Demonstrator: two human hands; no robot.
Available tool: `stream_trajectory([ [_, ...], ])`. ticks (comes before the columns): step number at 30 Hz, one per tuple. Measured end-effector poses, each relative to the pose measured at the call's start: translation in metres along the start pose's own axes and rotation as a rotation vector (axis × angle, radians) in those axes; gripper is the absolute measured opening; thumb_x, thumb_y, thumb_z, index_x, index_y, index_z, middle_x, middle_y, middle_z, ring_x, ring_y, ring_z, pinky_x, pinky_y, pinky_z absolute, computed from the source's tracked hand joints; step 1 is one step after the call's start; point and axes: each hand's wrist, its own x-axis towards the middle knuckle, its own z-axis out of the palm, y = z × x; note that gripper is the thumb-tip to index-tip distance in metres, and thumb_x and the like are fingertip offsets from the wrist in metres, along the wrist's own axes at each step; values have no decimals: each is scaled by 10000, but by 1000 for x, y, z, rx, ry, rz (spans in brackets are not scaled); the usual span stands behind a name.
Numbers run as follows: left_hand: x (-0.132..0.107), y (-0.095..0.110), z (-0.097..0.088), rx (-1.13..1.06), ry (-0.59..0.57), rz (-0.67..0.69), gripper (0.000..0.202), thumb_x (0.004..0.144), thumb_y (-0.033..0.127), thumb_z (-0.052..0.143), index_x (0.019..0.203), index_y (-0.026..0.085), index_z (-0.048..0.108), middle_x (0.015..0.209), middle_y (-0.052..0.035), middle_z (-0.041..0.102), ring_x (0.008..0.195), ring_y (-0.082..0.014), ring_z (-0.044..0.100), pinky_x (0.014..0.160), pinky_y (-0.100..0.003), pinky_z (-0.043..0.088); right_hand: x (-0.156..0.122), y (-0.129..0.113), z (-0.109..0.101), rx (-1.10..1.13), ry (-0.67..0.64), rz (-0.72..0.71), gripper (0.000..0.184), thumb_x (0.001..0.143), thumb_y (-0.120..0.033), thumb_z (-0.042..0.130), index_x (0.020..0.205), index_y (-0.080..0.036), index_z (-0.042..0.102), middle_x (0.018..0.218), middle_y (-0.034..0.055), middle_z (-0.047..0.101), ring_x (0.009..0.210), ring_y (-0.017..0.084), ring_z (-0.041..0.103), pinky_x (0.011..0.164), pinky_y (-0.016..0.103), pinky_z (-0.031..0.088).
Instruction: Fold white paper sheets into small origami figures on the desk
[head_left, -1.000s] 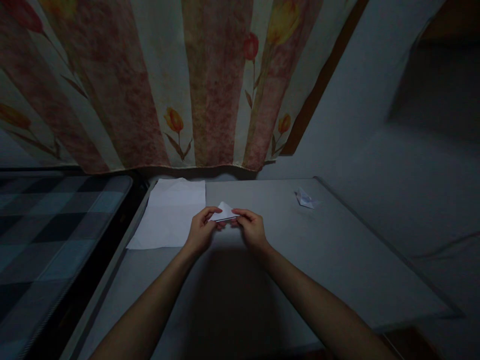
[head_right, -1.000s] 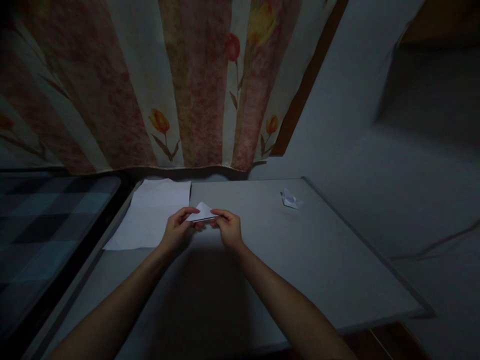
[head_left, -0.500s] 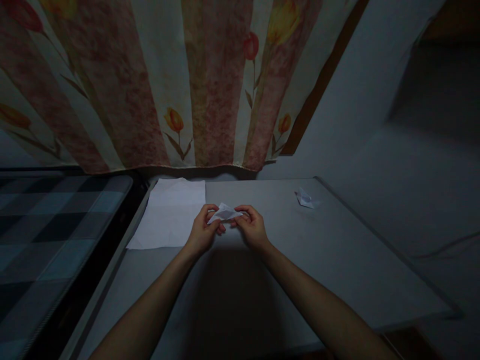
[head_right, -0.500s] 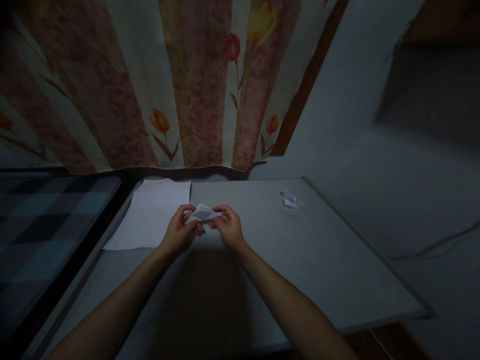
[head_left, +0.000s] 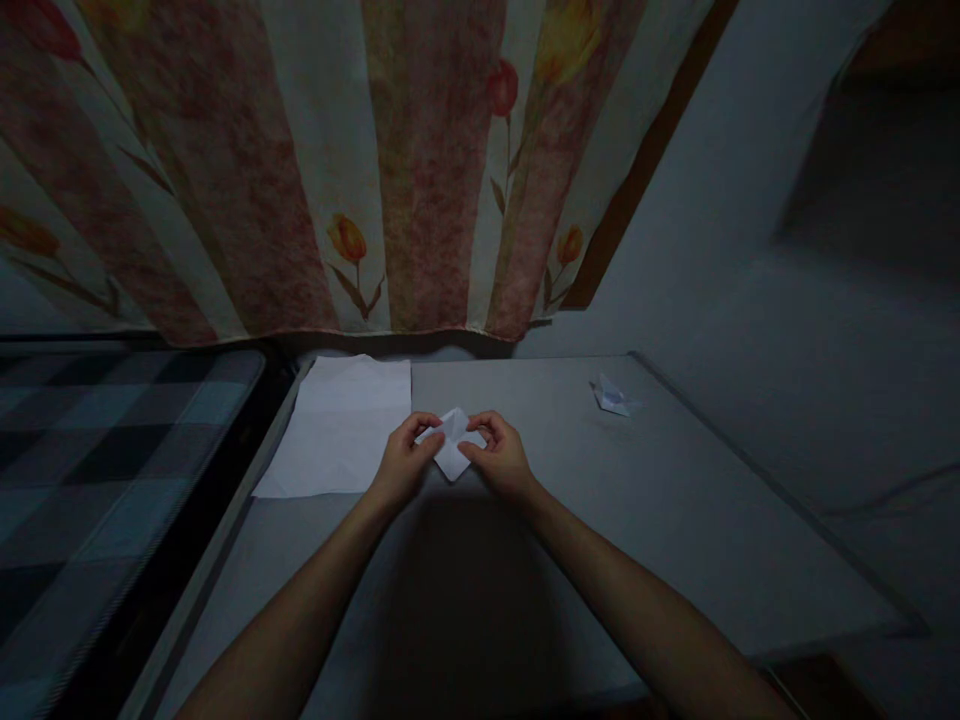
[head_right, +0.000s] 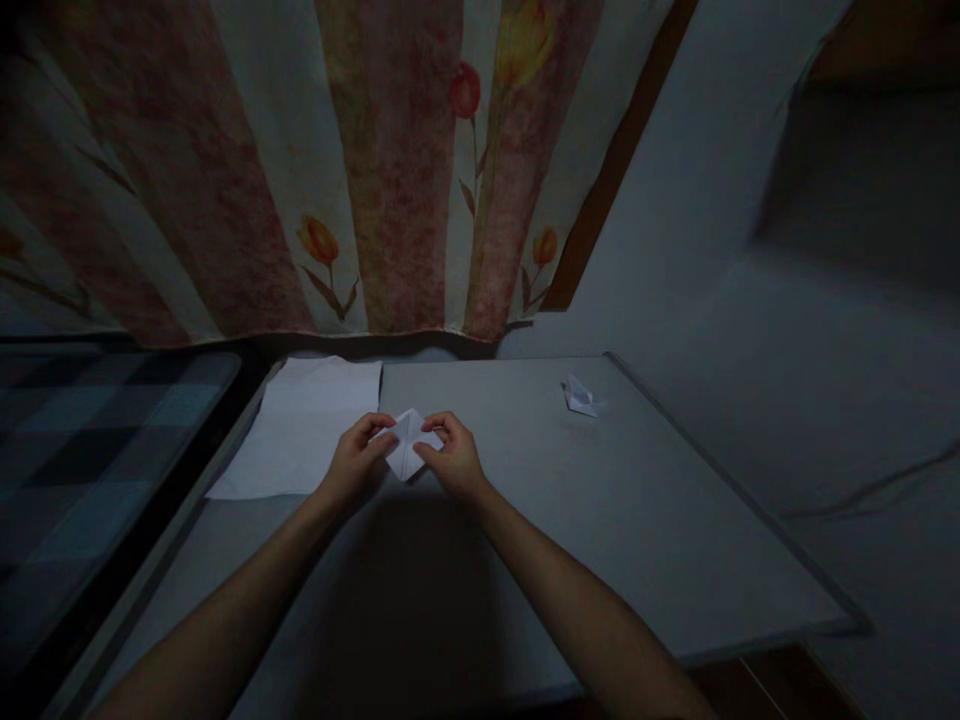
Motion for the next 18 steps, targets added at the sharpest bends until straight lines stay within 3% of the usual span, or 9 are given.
stream_trajectory([
  [4, -2, -3, 3, 182, 37, 69, 406, 669, 199, 657, 1041, 198, 493, 929, -13, 635, 711, -139, 606, 562, -215, 436, 0, -1, 1, 13, 62, -72, 324, 598, -211, 680, 863, -220, 495, 813, -14, 555, 703, 151, 574, 586, 251, 457],
  [7, -2, -5, 2, 384, 38, 206, 322, 704, 171, 641, 1017, 197, 568, 997, -29, 633, 844, -160, 606, 652, -234, 461, 0, -2, -1, -75, 73, -141, 216, 650, -230, 658, 832, -208, 543, 787, -5, 563, 716, 157, 564, 621, 268, 456],
  [12, 0, -10, -3, 578, -11, 345, 208, 735, 170, 660, 940, 197, 639, 904, -20, 630, 839, -159, 594, 734, -268, 474, 2, -2, -7, -256, 113, -261, 43, 699, -222, 646, 730, -196, 632, 761, 9, 587, 727, 158, 550, 671, 287, 442],
  [15, 2, -10, -5, 673, 75, 393, 73, 776, 200, 644, 844, 186, 667, 965, -52, 620, 881, -176, 588, 767, -302, 478, 2, -4, -9, -289, 123, -296, 35, 707, -227, 668, 721, -201, 650, 778, 16, 585, 745, 161, 554, 676, 291, 440],
  [18, 2, -5, -7, 737, 141, 507, 52, 797, 226, 637, 776, 186, 663, 1127, -78, 614, 1054, -223, 546, 902, -381, 445, 1, -7, -9, -292, 132, -330, 41, 710, -237, 691, 725, -208, 666, 933, 47, 597, 903, 187, 566, 816, 336, 437],
])
